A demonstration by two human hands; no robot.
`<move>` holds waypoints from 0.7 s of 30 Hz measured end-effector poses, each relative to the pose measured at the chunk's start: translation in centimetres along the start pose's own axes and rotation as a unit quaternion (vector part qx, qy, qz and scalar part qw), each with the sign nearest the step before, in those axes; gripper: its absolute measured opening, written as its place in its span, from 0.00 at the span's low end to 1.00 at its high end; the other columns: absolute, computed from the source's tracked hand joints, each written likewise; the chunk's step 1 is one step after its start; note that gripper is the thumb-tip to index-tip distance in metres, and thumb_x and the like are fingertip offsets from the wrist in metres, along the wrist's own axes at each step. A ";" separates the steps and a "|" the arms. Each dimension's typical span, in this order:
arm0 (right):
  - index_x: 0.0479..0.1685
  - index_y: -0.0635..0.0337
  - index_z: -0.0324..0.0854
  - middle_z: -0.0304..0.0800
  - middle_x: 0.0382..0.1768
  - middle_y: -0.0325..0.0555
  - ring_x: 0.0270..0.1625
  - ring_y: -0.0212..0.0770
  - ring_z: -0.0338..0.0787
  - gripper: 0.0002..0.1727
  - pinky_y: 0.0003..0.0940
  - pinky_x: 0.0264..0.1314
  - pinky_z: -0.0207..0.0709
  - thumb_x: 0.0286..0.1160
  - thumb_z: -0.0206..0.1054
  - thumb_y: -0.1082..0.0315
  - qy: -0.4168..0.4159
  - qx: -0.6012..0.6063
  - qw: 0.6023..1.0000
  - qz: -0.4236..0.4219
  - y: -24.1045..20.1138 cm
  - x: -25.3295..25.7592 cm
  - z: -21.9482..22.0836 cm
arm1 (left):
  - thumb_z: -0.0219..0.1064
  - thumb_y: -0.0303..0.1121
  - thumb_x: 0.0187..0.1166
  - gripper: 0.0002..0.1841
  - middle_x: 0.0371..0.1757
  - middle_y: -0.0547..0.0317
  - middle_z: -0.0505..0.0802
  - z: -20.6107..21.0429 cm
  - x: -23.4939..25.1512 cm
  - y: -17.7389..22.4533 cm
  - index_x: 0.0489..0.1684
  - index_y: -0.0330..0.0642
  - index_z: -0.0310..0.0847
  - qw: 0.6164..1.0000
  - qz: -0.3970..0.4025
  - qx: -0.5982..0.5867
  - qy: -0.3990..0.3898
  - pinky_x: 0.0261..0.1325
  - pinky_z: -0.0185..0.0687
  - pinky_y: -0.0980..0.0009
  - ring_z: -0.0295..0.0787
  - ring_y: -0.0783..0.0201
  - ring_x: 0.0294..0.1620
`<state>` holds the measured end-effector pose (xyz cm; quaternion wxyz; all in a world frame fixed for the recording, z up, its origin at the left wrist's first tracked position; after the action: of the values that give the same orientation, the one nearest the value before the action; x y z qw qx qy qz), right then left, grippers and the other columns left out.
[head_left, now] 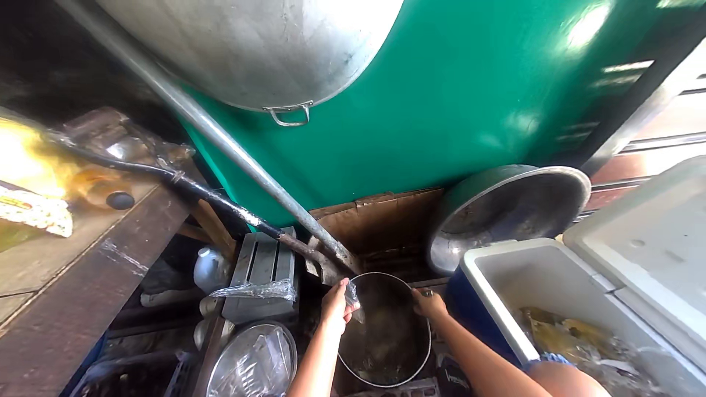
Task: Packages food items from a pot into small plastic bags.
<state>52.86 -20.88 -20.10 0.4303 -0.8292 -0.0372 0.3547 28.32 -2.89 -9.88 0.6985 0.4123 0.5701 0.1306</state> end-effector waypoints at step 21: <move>0.52 0.61 0.84 0.91 0.40 0.56 0.48 0.58 0.93 0.19 0.59 0.49 0.84 0.88 0.58 0.53 -0.055 -0.375 0.820 -0.428 -30.1 -27.7 4.3 | 0.54 0.51 0.92 0.25 0.64 0.39 0.84 0.5 -0.8 -0.8 0.80 0.48 0.72 0.999 -0.018 -0.045 0.011 0.43 0.79 0.62 0.85 0.52 0.45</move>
<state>36.88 -9.22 15.93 0.1917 -0.8064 -0.5422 0.1380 28.31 -4.10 -9.90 0.7124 0.3686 0.5785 0.1479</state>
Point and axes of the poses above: each hand's wrist, its own x-axis towards the middle knuckle, its own z-axis out of the palm, y = z × x, the point moved 10 cm from there along x, towards the middle knuckle
